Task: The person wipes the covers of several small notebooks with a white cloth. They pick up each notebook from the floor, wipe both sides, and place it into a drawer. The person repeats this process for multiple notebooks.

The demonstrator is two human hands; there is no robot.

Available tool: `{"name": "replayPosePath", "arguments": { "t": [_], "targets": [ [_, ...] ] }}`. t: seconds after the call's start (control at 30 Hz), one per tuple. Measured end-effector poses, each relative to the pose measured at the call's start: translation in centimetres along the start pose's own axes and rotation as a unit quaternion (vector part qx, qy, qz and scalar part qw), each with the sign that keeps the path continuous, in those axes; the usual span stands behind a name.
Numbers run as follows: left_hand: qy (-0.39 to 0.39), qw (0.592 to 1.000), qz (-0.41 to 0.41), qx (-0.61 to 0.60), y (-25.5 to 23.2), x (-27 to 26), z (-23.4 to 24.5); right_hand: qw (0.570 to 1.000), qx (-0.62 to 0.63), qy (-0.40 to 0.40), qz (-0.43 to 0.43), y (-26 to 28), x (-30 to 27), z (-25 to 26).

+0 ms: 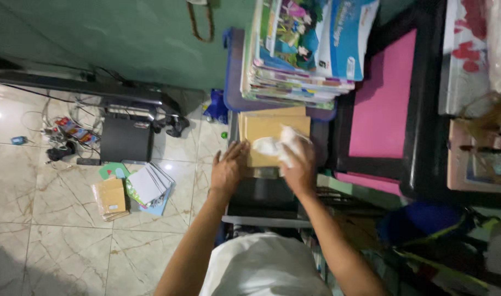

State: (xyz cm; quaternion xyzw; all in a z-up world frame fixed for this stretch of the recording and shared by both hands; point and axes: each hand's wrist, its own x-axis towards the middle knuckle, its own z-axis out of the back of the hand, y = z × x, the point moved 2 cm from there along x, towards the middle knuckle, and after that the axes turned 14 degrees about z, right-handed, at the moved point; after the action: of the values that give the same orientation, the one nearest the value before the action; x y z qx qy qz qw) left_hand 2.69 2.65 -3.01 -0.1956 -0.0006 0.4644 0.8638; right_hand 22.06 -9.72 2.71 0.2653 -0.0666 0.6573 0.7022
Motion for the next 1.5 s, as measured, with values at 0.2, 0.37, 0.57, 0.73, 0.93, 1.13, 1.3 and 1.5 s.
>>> {"name": "replayPosePath", "arguments": {
  "t": [0.2,0.37,0.57,0.73,0.93,1.13,1.3,1.5],
  "targets": [
    [0.042,0.999,0.018,-0.017,-1.3,-0.4,1.6,0.981,-0.047,-0.101,-0.159,-1.9,4.9,-5.1],
    [0.109,0.993,0.049,0.001,-2.0,-1.3,3.6,0.996,0.08,0.003,-0.032,3.4,4.9,-7.3],
    [0.028,0.999,0.003,-0.019,-2.5,-0.7,3.7,0.994,0.005,-0.019,-0.109,0.3,-1.7,-0.7],
    [-0.076,0.978,-0.183,-0.059,-2.4,0.6,4.1,0.78,0.263,-0.104,-0.559,-4.4,-8.8,1.0],
    [-0.03,0.95,-0.112,-0.289,-4.2,1.6,7.5,0.45,0.663,-0.342,-0.491,-4.9,-12.5,2.0],
    [0.03,0.854,0.175,-0.488,-3.6,3.5,6.2,0.406,0.717,-0.397,-0.405,-4.7,-10.9,5.5],
    [0.032,0.777,0.19,-0.599,-0.6,5.7,0.7,0.564,0.621,-0.345,-0.421,-5.4,-6.0,3.6],
    [-0.069,0.888,0.193,-0.413,0.6,3.4,-1.3,0.915,0.207,-0.136,-0.318,-0.9,1.5,-1.2]
  ]
}}
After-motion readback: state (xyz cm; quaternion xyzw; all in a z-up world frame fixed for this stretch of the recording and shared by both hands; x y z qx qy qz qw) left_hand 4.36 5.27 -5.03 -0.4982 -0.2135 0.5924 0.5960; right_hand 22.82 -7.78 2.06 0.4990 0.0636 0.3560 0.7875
